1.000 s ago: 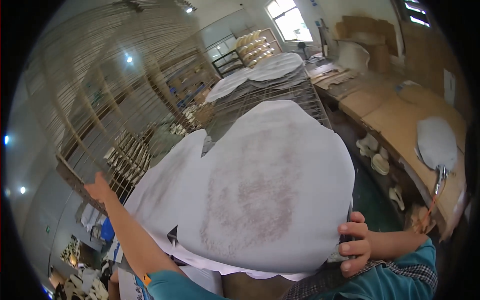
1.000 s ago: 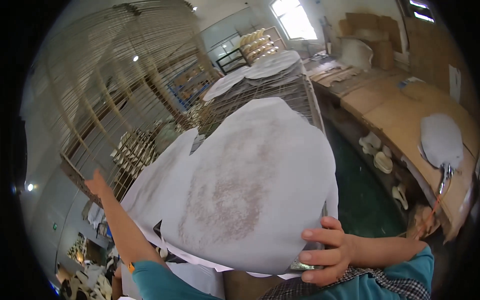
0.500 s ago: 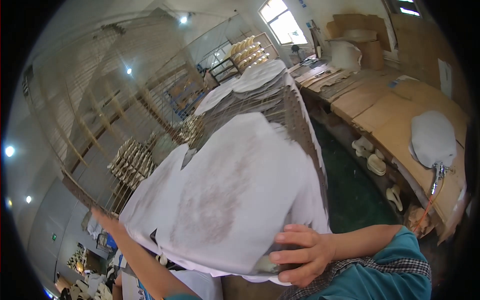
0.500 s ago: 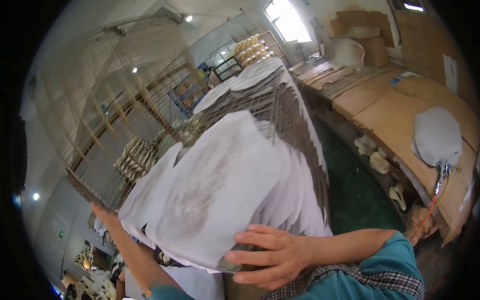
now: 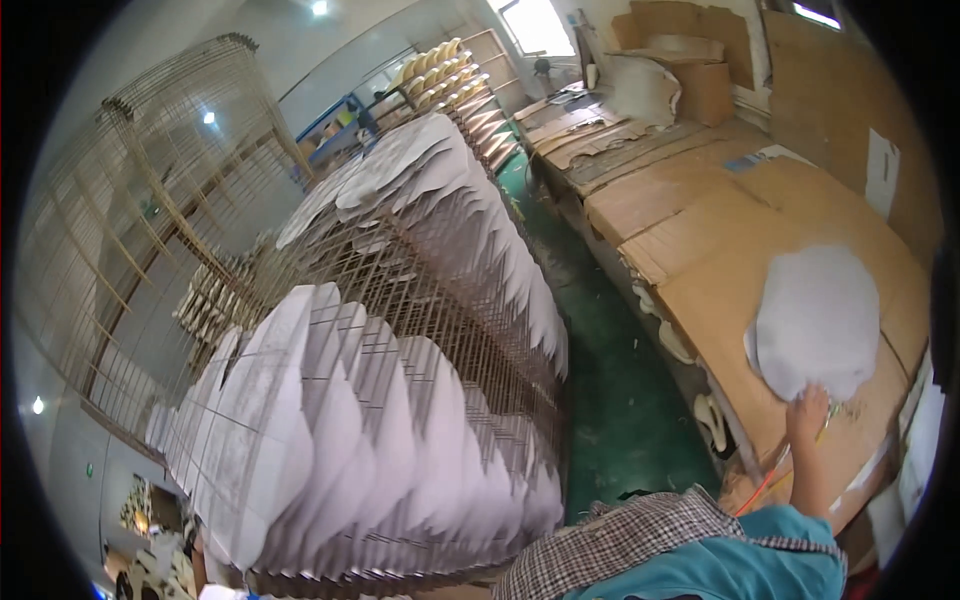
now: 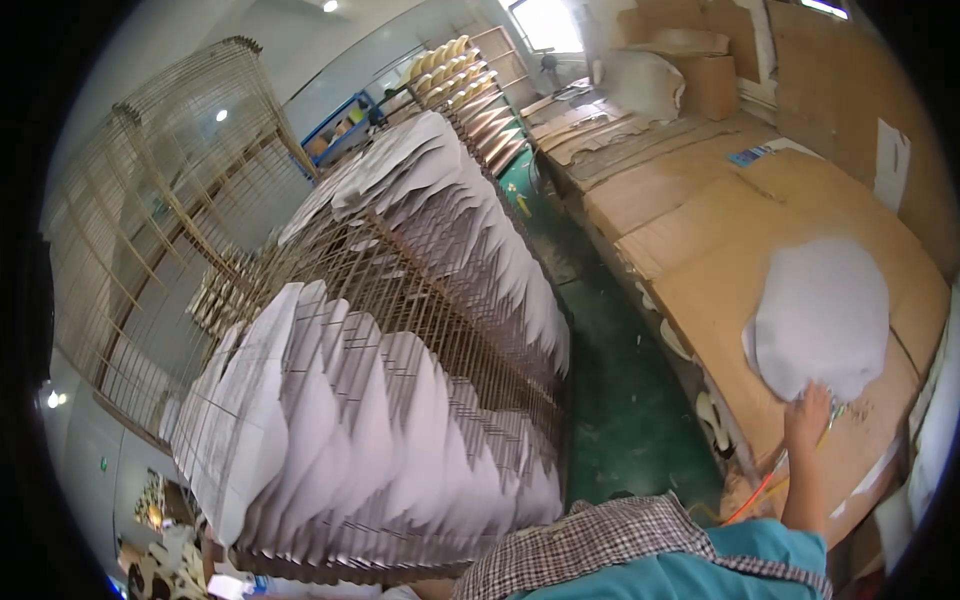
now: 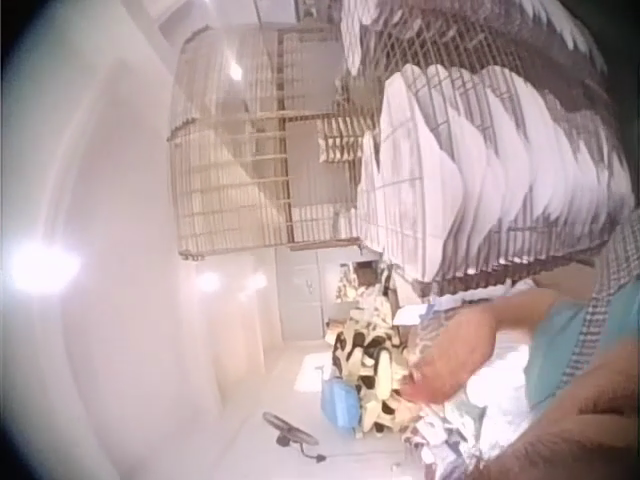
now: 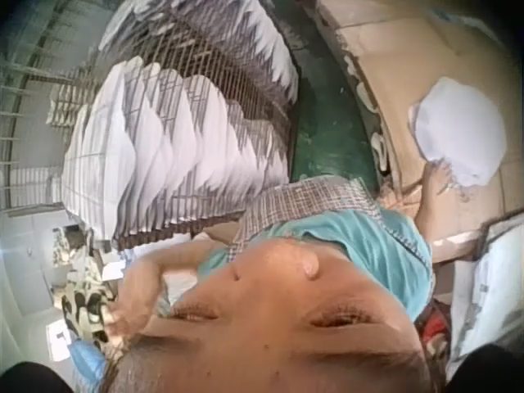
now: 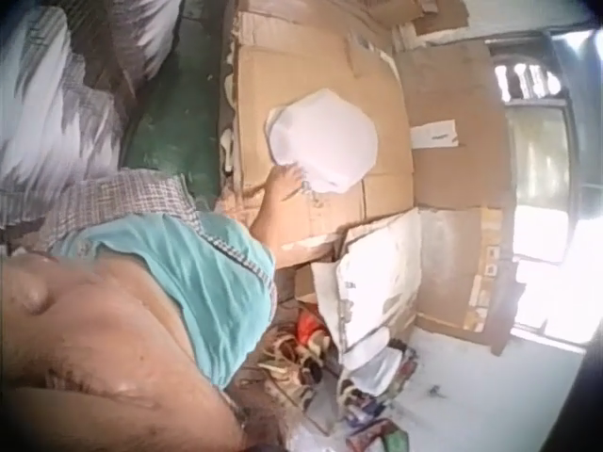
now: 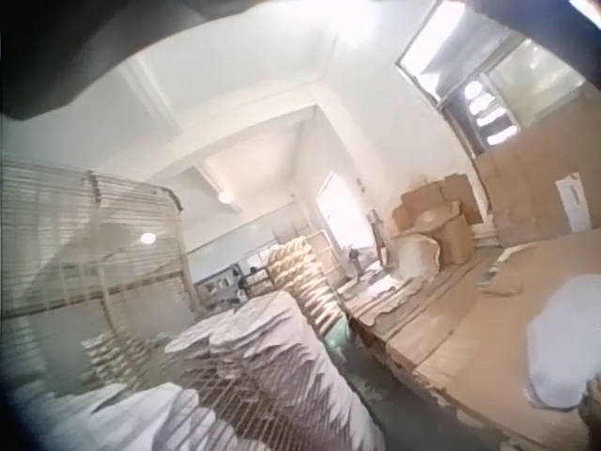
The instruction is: Applying adhesive to shoe material pieces using a spray gun and organizing them on a drying rack.
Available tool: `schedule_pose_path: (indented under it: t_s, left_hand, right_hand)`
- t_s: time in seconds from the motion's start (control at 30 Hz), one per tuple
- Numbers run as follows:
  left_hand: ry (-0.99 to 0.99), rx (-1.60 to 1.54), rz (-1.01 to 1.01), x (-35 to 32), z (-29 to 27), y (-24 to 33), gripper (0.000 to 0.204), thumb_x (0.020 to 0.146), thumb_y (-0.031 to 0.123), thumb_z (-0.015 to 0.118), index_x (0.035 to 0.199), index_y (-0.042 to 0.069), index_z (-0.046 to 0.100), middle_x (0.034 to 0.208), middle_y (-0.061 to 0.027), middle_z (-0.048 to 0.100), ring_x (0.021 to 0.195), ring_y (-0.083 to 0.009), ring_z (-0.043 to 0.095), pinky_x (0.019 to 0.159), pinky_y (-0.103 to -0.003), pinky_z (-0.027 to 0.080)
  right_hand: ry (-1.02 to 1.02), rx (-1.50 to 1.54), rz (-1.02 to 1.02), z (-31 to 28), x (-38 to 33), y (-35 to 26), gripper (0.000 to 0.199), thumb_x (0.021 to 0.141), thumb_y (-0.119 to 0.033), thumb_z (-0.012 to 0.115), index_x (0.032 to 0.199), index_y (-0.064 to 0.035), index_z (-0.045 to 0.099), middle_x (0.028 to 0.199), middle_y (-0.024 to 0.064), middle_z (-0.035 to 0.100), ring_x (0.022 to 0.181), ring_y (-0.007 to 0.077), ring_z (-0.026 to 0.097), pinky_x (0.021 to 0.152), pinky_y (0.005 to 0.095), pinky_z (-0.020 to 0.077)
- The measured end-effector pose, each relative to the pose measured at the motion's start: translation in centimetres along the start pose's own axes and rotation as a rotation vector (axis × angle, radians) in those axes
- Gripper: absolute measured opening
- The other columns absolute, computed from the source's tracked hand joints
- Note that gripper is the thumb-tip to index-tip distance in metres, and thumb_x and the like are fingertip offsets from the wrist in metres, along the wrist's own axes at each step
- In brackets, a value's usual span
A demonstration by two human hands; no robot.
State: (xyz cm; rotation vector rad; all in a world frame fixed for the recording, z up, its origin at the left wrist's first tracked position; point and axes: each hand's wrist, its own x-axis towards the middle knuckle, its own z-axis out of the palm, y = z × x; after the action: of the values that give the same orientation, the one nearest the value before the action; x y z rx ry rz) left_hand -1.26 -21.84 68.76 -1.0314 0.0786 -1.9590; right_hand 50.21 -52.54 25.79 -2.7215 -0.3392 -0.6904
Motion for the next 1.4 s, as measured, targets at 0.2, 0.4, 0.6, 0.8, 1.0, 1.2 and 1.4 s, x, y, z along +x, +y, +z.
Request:
schedule_pose_path:
  t_s: [0.2, 0.4, 0.6, 0.8, 1.0, 1.2, 1.4]
  left_hand:
    - [-0.447, -0.334, -0.972, -13.8, 15.1, 14.3, 0.044, 0.087, 0.028, 0.035, 0.115, -0.006, 0.042, 0.119, -0.0197, 0.046, 0.112, -0.0258, 0.043, 0.089, -0.035, 0.035]
    - [-0.928, -1.107, -1.664, -24.5, 24.0, 33.3, 0.036, 0.079, 0.001, 0.049, 0.115, 0.0, 0.044, 0.121, -0.009, 0.045, 0.109, -0.0197, 0.043, 0.091, -0.031, 0.033]
    - [-1.385, -1.275, -1.455, -39.4, 23.9, 47.5, 0.038, 0.073, 0.003, 0.059, 0.11, 0.003, 0.048, 0.104, -0.009, 0.05, 0.088, -0.0158, 0.048, 0.075, -0.026, 0.04]
    - [-2.184, -1.524, -1.428, -53.4, 15.5, 54.0, 0.017, 0.071, 0.007, 0.061, 0.087, 0.003, 0.058, 0.075, -0.0046, 0.056, 0.073, -0.0128, 0.053, 0.068, -0.026, 0.044]
    - [-2.754, -1.484, -1.136, -57.4, 10.5, 55.7, 0.025, 0.074, 0.007, 0.058, 0.098, 0.001, 0.056, 0.076, -0.0055, 0.058, 0.055, -0.0127, 0.054, 0.049, -0.025, 0.043]
    - [-3.032, -1.156, -1.268, -61.2, 9.2, 54.7, 0.02, 0.077, 0.011, 0.054, 0.096, 0.006, 0.056, 0.075, -0.0058, 0.058, 0.054, -0.0176, 0.058, 0.043, -0.027, 0.043]
    - [-3.166, -0.823, -1.439, -64.2, 8.4, 52.9, 0.018, 0.078, 0.011, 0.05, 0.096, 0.008, 0.053, 0.074, -0.0063, 0.057, 0.05, -0.0215, 0.058, 0.041, -0.03, 0.043]
  right_hand:
    - [-0.279, -0.045, 0.202, 4.1, -7.4, 9.8, 0.067, 0.069, -0.016, 0.066, 0.126, -0.0006, 0.035, 0.134, 0.025, 0.029, 0.122, 0.0402, 0.031, 0.1, 0.046, 0.0279]
    - [-0.227, 0.229, 0.492, 3.6, -3.3, 6.0, 0.077, 0.06, 0.002, 0.058, 0.131, -0.006, 0.031, 0.132, 0.0243, 0.031, 0.124, 0.0384, 0.027, 0.104, 0.0423, 0.0229]
    - [0.029, 0.647, 0.851, -3.8, -2.3, 7.9, 0.069, 0.063, 0.006, 0.05, 0.128, -0.0085, 0.035, 0.104, 0.0132, 0.051, 0.096, 0.0258, 0.049, 0.087, 0.0338, 0.0396]
    - [-0.068, 0.988, 0.932, -20.0, 0.0, -5.0, 0.053, 0.079, -0.002, 0.057, 0.127, -0.0052, 0.036, 0.096, 0.004, 0.052, 0.082, 0.0115, 0.052, 0.075, 0.0261, 0.0438]
    - [-0.037, 1.037, 0.84, -21.2, 2.5, -12.3, 0.052, 0.079, -0.003, 0.059, 0.127, -0.0032, 0.038, 0.094, 0.0038, 0.053, 0.08, 0.0104, 0.053, 0.071, 0.0258, 0.0456]
    - [0.221, 0.893, 0.837, -20.5, 6.2, -13.2, 0.044, 0.08, -0.008, 0.059, 0.121, 0.0004, 0.043, 0.082, 0.0029, 0.054, 0.071, 0.0101, 0.053, 0.065, 0.0245, 0.0461]
    - [0.22, 0.724, 0.908, -23.2, 4.1, -14.5, 0.047, 0.079, -0.009, 0.059, 0.122, 0.0009, 0.042, 0.084, 0.0038, 0.055, 0.074, 0.0099, 0.053, 0.068, 0.0238, 0.0445]
